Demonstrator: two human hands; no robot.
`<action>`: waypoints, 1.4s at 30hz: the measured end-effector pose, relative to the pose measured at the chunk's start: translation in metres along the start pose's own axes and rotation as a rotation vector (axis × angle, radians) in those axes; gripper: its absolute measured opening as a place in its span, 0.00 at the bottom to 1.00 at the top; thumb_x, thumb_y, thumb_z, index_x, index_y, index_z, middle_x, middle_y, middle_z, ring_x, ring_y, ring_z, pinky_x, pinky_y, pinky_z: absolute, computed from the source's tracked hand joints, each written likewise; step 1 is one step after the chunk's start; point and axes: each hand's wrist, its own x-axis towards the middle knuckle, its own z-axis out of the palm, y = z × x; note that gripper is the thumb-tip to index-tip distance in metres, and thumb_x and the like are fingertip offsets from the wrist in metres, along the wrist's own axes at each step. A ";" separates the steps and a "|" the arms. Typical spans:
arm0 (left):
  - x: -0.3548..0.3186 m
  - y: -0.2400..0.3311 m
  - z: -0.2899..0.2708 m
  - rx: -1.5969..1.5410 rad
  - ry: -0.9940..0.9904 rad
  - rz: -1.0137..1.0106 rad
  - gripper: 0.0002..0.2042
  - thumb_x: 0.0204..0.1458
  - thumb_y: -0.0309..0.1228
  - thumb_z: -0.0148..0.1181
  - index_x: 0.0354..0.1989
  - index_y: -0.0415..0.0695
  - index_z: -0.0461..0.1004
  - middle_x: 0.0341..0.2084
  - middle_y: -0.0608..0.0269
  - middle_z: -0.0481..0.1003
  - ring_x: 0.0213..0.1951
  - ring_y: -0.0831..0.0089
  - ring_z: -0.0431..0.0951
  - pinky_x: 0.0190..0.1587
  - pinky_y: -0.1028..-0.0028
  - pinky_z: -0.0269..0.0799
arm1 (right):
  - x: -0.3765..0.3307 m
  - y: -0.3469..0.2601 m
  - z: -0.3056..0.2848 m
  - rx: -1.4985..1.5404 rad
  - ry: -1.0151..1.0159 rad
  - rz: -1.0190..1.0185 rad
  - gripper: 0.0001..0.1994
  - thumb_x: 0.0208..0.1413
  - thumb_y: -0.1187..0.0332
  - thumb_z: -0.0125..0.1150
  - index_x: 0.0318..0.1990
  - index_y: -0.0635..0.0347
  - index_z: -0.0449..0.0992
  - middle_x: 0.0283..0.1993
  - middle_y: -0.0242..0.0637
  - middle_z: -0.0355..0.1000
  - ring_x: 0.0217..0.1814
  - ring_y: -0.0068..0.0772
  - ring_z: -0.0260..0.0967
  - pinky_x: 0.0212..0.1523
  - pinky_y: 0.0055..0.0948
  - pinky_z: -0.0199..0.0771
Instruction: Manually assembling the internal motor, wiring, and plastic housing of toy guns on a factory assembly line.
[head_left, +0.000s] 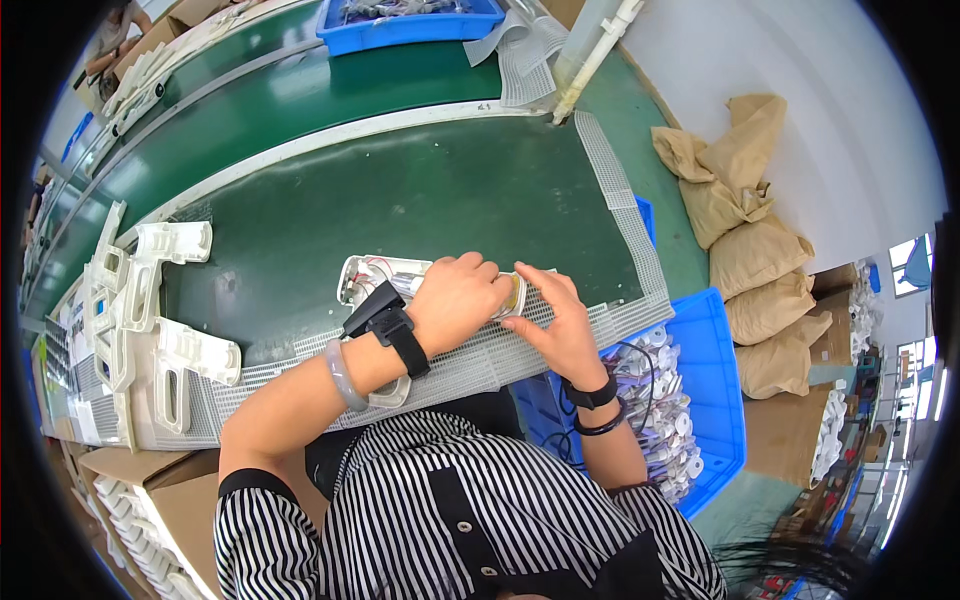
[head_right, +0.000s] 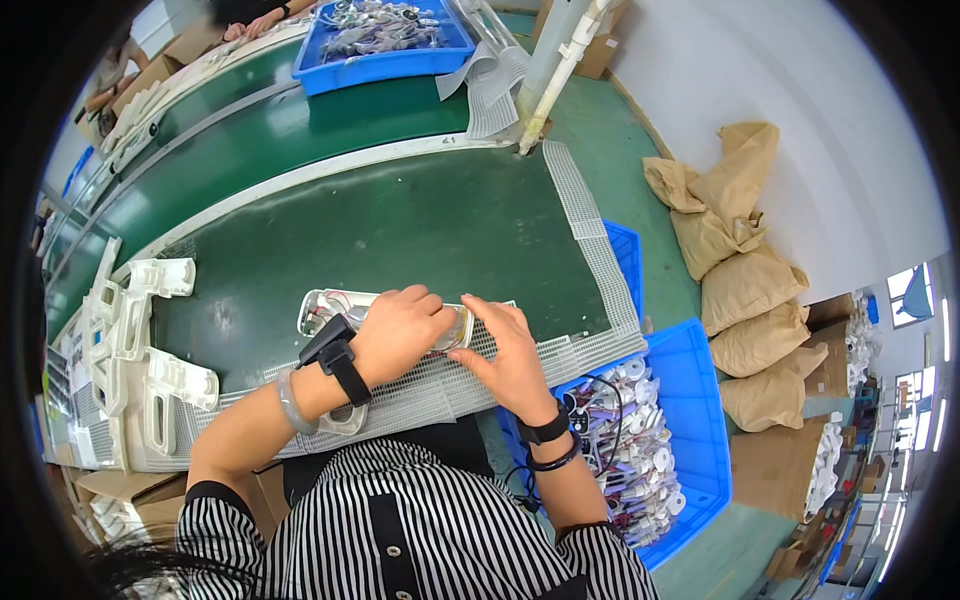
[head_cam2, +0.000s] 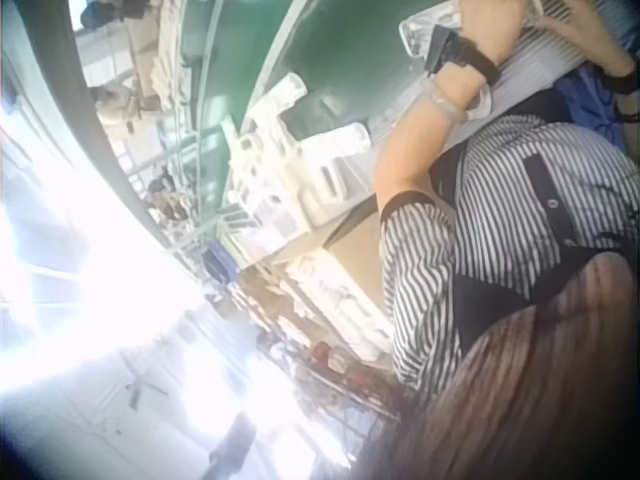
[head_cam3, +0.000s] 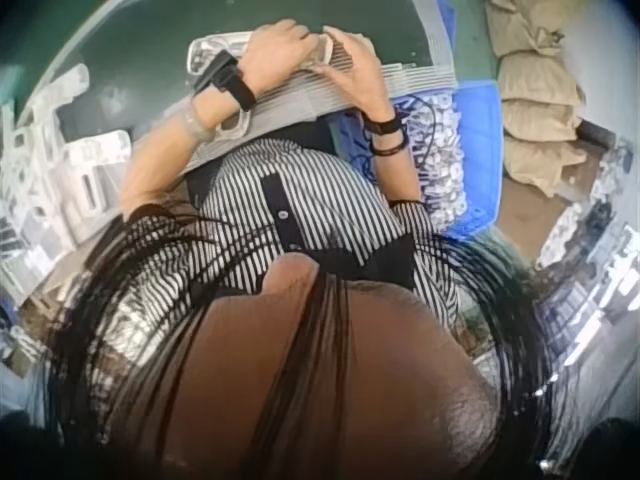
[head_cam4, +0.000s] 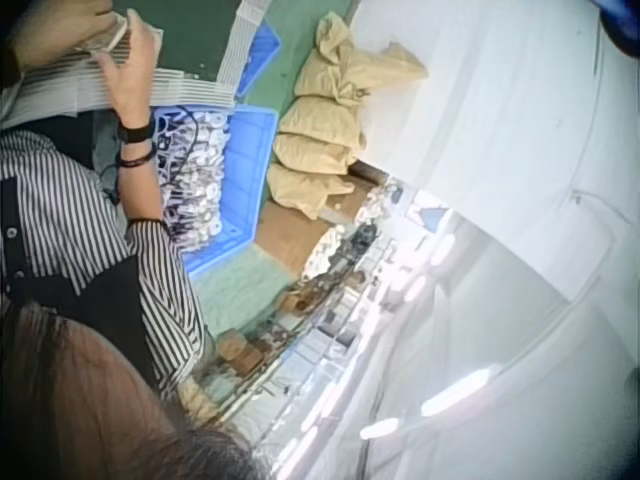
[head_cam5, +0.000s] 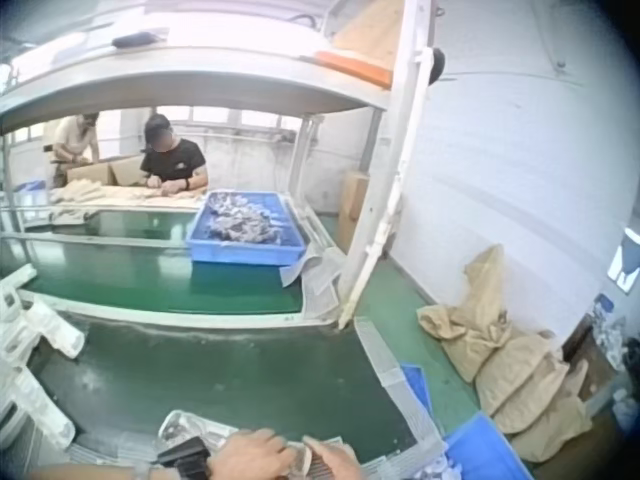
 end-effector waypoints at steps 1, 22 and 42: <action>0.001 0.000 0.002 -0.003 0.000 -0.002 0.06 0.47 0.30 0.61 0.33 0.47 0.76 0.27 0.67 0.74 0.35 0.66 0.77 0.36 0.64 0.76 | 0.000 0.003 0.000 -0.087 0.039 -0.104 0.35 0.49 0.66 0.77 0.65 0.60 0.71 0.61 0.46 0.74 0.61 0.44 0.72 0.59 0.36 0.74; -0.006 0.001 0.016 -0.040 0.017 -0.120 0.05 0.46 0.30 0.61 0.32 0.47 0.79 0.27 0.69 0.76 0.36 0.67 0.76 0.38 0.65 0.73 | 0.016 0.008 -0.006 0.055 -0.156 0.088 0.32 0.46 0.66 0.78 0.60 0.64 0.75 0.62 0.51 0.74 0.64 0.48 0.73 0.64 0.38 0.72; -0.076 -0.011 -0.073 -0.122 0.156 -0.357 0.16 0.49 0.23 0.64 0.49 0.43 0.78 0.48 0.59 0.77 0.50 0.55 0.75 0.54 0.57 0.70 | 0.015 -0.014 -0.003 -0.267 -0.078 -0.205 0.29 0.48 0.59 0.75 0.58 0.59 0.77 0.67 0.46 0.69 0.71 0.51 0.64 0.66 0.47 0.64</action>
